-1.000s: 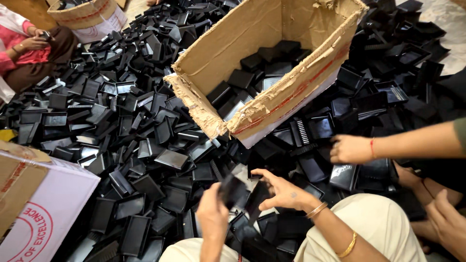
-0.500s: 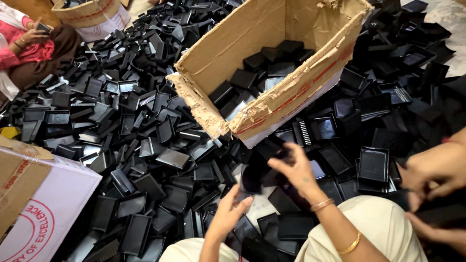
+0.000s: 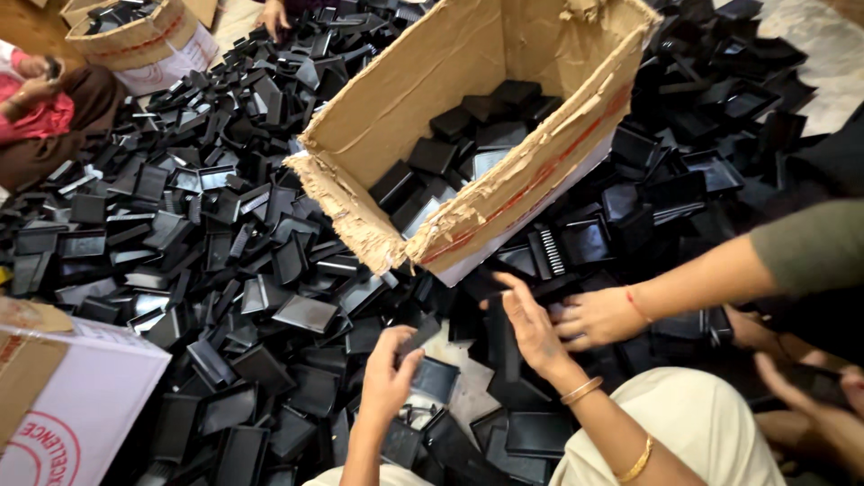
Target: The person sits on the floor among large piles of black plastic cases, picks up individual cases, closes and presses each one shut by hand, and places the closed cases into a cardboard box in front of them. Other workers around them handle the same cases from the shared piles.
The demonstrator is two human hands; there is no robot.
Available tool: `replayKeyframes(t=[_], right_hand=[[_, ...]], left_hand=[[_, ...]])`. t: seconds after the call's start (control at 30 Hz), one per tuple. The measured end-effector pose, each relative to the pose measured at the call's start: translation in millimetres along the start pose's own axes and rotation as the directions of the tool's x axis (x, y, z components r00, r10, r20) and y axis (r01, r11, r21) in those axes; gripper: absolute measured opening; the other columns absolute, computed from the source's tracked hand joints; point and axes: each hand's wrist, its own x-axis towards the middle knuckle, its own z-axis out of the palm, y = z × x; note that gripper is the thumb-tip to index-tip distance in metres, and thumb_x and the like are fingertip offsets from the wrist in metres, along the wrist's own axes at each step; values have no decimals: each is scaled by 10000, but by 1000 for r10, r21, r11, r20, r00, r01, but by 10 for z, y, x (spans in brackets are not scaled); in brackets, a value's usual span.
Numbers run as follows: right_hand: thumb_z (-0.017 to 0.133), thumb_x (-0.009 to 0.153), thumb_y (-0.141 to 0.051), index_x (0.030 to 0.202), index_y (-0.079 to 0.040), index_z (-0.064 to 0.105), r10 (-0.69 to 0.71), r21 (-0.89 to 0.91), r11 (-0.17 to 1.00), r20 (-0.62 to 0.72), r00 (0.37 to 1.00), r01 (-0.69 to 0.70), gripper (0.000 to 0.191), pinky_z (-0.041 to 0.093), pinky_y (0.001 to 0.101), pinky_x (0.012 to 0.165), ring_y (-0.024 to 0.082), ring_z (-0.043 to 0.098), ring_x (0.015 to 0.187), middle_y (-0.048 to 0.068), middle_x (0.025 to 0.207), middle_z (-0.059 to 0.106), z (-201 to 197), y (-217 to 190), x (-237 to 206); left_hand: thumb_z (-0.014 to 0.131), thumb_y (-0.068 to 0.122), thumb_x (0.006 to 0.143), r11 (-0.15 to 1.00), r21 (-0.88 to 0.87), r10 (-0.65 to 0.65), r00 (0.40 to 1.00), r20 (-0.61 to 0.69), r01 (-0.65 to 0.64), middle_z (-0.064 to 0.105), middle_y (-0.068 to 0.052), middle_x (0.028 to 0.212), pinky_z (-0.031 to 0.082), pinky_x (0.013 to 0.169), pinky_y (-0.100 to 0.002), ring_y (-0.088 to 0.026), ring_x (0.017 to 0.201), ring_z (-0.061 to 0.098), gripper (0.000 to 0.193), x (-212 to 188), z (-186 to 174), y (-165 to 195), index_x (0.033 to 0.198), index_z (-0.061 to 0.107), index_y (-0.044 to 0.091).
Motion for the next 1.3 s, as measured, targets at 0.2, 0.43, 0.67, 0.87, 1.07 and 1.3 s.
replayKeyframes(t=[0.2, 0.43, 0.67, 0.87, 1.07, 1.3], right_hand=[[370, 1005, -691, 1496, -27, 488, -215, 54, 976, 334, 918, 209, 834, 461, 310, 1014, 170, 641, 1124, 101, 1178, 698, 178, -5, -128], [373, 944, -726, 1520, -34, 420, -111, 274, 961, 443, 890, -17, 902, 456, 317, 1029, 175, 615, 1148, 89, 1226, 675, 147, -31, -205], [327, 984, -718, 1535, -50, 399, -133, 198, 977, 254, 958, 83, 869, 437, 335, 1047, 217, 610, 1133, 150, 1181, 690, 264, 8, -287], [239, 971, -729, 1532, -53, 375, -192, -8, 979, 272, 943, 201, 889, 466, 377, 1013, 297, 704, 1114, 189, 1168, 746, 201, -60, -252], [231, 996, -701, 1539, -41, 353, -260, -51, 957, 291, 921, 286, 863, 501, 380, 939, 287, 716, 1043, 188, 1148, 739, 230, -104, -291], [170, 1015, -646, 1522, -86, 458, -124, -132, 976, 312, 942, 172, 809, 481, 358, 906, 260, 647, 930, 167, 1015, 685, 192, -60, -276]], left_hand=[[689, 149, 935, 798, -541, -140, 955, 261, 265, 641, 8, 837, 404, 580, -222, -45, 649, 530, 295, -145, -14, 121, 1198, 693, 14], [652, 153, 948, 689, -712, -55, 989, 138, 138, 665, -76, 1047, 425, 722, -258, -116, 856, 569, 314, -230, 273, 103, 1217, 650, -10], [754, 200, 878, 985, -164, -2, 960, -279, -46, 594, -121, 1311, 434, 1028, -378, -241, 1199, 546, 476, -389, 954, 560, 1302, 605, 42], [809, 136, 810, 841, -537, -23, 986, -165, -70, 577, -166, 1372, 449, 1074, -365, -249, 1261, 584, 694, -528, 857, 637, 1414, 488, 18], [857, 98, 788, 936, -346, 32, 992, -119, -72, 636, -149, 1321, 506, 1017, -334, -207, 1190, 642, 705, -531, 817, 527, 1386, 513, -52], [843, 154, 800, 854, -517, -114, 991, -75, 59, 679, -201, 1280, 525, 1010, -363, -253, 1140, 667, 684, -561, 896, 465, 1387, 558, -49]])
